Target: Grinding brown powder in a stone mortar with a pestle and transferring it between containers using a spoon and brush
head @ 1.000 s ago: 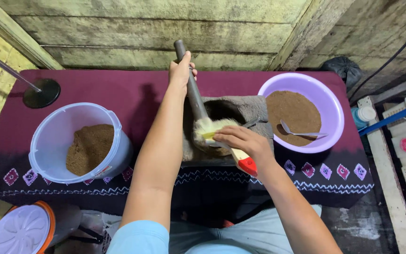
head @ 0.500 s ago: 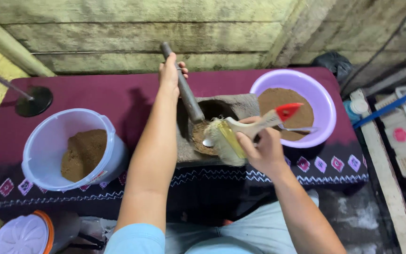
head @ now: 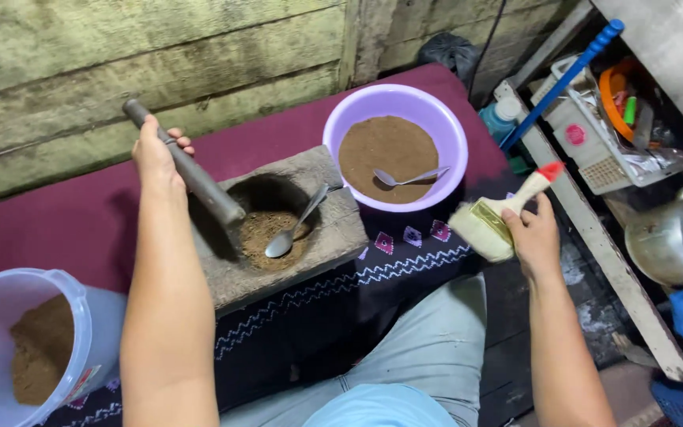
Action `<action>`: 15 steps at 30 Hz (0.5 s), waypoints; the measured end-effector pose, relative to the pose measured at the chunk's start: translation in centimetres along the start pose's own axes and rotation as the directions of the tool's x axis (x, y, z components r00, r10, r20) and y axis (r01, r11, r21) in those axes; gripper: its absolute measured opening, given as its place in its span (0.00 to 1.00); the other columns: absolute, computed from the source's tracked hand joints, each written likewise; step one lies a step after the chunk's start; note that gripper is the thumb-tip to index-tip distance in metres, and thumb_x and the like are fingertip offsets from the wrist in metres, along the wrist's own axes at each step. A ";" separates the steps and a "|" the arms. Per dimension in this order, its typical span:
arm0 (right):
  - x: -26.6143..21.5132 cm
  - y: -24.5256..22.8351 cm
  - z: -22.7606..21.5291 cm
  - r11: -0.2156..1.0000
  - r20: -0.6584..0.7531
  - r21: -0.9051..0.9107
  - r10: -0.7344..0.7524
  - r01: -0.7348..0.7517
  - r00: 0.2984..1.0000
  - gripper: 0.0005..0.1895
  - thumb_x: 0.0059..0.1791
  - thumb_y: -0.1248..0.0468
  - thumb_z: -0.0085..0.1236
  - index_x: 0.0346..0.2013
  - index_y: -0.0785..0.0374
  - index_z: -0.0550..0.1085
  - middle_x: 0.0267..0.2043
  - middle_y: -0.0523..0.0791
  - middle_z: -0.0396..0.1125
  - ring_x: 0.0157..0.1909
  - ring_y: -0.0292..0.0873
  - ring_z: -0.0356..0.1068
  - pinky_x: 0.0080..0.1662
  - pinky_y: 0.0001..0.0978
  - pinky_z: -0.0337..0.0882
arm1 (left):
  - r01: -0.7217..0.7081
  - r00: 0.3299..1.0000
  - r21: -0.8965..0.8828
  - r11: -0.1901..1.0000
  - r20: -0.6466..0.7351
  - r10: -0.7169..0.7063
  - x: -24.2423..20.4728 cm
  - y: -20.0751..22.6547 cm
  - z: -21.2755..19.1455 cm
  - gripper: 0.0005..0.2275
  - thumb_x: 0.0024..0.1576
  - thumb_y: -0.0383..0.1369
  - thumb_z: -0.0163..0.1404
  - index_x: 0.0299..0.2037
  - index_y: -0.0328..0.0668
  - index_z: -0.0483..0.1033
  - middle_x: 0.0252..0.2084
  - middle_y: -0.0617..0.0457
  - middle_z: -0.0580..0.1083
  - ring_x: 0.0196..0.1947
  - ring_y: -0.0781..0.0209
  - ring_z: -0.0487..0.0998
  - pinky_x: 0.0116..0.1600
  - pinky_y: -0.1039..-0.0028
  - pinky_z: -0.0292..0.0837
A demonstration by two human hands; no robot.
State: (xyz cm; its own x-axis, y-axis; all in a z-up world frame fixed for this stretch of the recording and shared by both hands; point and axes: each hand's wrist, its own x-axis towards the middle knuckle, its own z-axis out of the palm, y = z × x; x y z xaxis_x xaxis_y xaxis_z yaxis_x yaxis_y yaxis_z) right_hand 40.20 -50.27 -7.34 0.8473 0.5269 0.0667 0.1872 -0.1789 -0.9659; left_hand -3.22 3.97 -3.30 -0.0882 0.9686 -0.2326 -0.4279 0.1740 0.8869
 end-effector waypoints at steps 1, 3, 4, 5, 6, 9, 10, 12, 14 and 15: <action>0.5 0.6 0.3 1.000 -0.006 0.003 -0.001 0.001 1.000 0.36 0.56 0.70 0.58 0.76 0.64 0.54 0.43 0.54 0.70 0.37 0.43 0.70 0.34 0.34 0.75 | -0.001 1.000 0.001 1.000 0.007 0.001 -0.1 0.0 0.0 0.17 0.58 0.43 0.53 0.43 0.37 0.64 0.25 0.44 0.77 0.16 0.55 0.81 0.17 0.66 0.82; 1.6 1.7 1.2 0.996 0.029 -0.073 0.053 -0.051 0.998 0.36 0.55 0.68 0.60 0.75 0.65 0.57 0.47 0.63 0.70 0.43 0.51 0.72 0.38 0.46 0.75 | 0.009 1.000 -0.018 1.000 0.004 -0.008 -0.2 0.3 -0.2 0.17 0.58 0.42 0.53 0.43 0.37 0.64 0.25 0.44 0.77 0.16 0.56 0.80 0.17 0.68 0.81; 2.3 2.5 1.1 0.996 0.027 -0.069 0.053 -0.051 0.998 0.36 0.55 0.68 0.60 0.75 0.65 0.57 0.47 0.63 0.70 0.43 0.51 0.72 0.38 0.46 0.75 | 0.006 1.000 -0.017 1.000 0.006 -0.006 0.0 0.1 0.0 0.17 0.58 0.42 0.53 0.43 0.37 0.64 0.25 0.44 0.77 0.16 0.56 0.80 0.17 0.68 0.81; 3.1 3.3 1.3 0.932 0.010 -0.359 -0.049 0.049 0.999 0.33 0.55 0.65 0.58 0.74 0.68 0.60 0.55 0.69 0.65 0.56 0.64 0.64 0.52 0.59 0.63 | 0.000 1.000 -0.009 1.000 0.002 0.000 0.2 0.0 -0.1 0.16 0.58 0.42 0.53 0.43 0.37 0.65 0.25 0.44 0.77 0.16 0.56 0.80 0.17 0.68 0.82; 3.7 4.1 1.6 0.777 0.024 -0.616 -0.152 0.134 0.988 0.31 0.55 0.62 0.55 0.72 0.70 0.64 0.63 0.75 0.59 0.69 0.76 0.56 0.66 0.72 0.51 | -0.007 1.000 -0.001 1.000 -0.002 0.007 0.4 0.0 -0.3 0.16 0.58 0.42 0.53 0.43 0.37 0.67 0.25 0.44 0.77 0.17 0.57 0.81 0.18 0.68 0.82; 1.2 -1.2 3.7 0.554 -0.019 -0.599 -0.731 0.578 0.682 0.28 0.44 0.79 0.56 0.60 0.73 0.76 0.50 0.60 0.66 0.54 0.65 0.68 0.61 0.53 0.64 | -0.037 0.999 0.010 0.999 0.014 0.037 1.6 -1.2 -0.7 0.17 0.60 0.45 0.51 0.43 0.36 0.67 0.26 0.44 0.75 0.16 0.57 0.79 0.18 0.66 0.81; 0.3 -4.2 5.8 0.550 -0.007 -0.585 -0.738 0.596 0.675 0.28 0.44 0.79 0.56 0.60 0.73 0.76 0.50 0.60 0.66 0.54 0.65 0.68 0.61 0.53 0.64 | -0.049 0.999 0.002 0.999 -0.004 0.049 1.4 -0.8 -0.3 0.17 0.60 0.45 0.51 0.43 0.36 0.67 0.26 0.44 0.75 0.16 0.57 0.79 0.18 0.66 0.81; -3.0 -9.5 9.0 0.588 0.015 -0.390 -0.765 0.708 0.644 0.23 0.44 0.77 0.48 0.51 0.64 0.79 0.48 0.51 0.69 0.56 0.57 0.68 0.64 0.46 0.61 | -0.059 0.998 0.007 0.998 0.033 0.059 0.4 -0.5 0.3 0.17 0.61 0.45 0.49 0.41 0.36 0.68 0.25 0.46 0.73 0.16 0.59 0.78 0.18 0.67 0.80; -6.1 -13.6 12.8 0.601 0.078 -0.254 -0.769 0.758 0.635 0.20 0.44 0.77 0.51 0.48 0.63 0.80 0.47 0.49 0.71 0.54 0.54 0.70 0.62 0.44 0.64 | -0.079 0.997 -0.017 0.997 0.024 0.080 -0.7 0.0 0.7 0.16 0.61 0.45 0.49 0.42 0.37 0.68 0.25 0.48 0.72 0.16 0.60 0.77 0.18 0.68 0.79; -8.0 -15.7 14.5 0.618 0.131 -0.125 -0.766 0.777 0.630 0.18 0.45 0.77 0.53 0.46 0.61 0.81 0.46 0.47 0.72 0.53 0.52 0.71 0.60 0.42 0.66 | -0.092 0.995 -0.027 0.995 0.029 0.093 -1.4 0.4 0.9 0.16 0.62 0.45 0.49 0.42 0.38 0.67 0.25 0.49 0.71 0.16 0.60 0.76 0.17 0.69 0.79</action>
State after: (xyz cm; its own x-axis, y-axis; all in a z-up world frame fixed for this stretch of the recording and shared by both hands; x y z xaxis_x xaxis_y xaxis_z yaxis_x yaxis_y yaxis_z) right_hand 23.31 -39.66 3.67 0.3253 0.5776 0.7487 0.8356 0.1951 -0.5136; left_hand -2.48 2.88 -2.23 -0.1016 0.9852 -0.1380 -0.4426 0.0795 0.8932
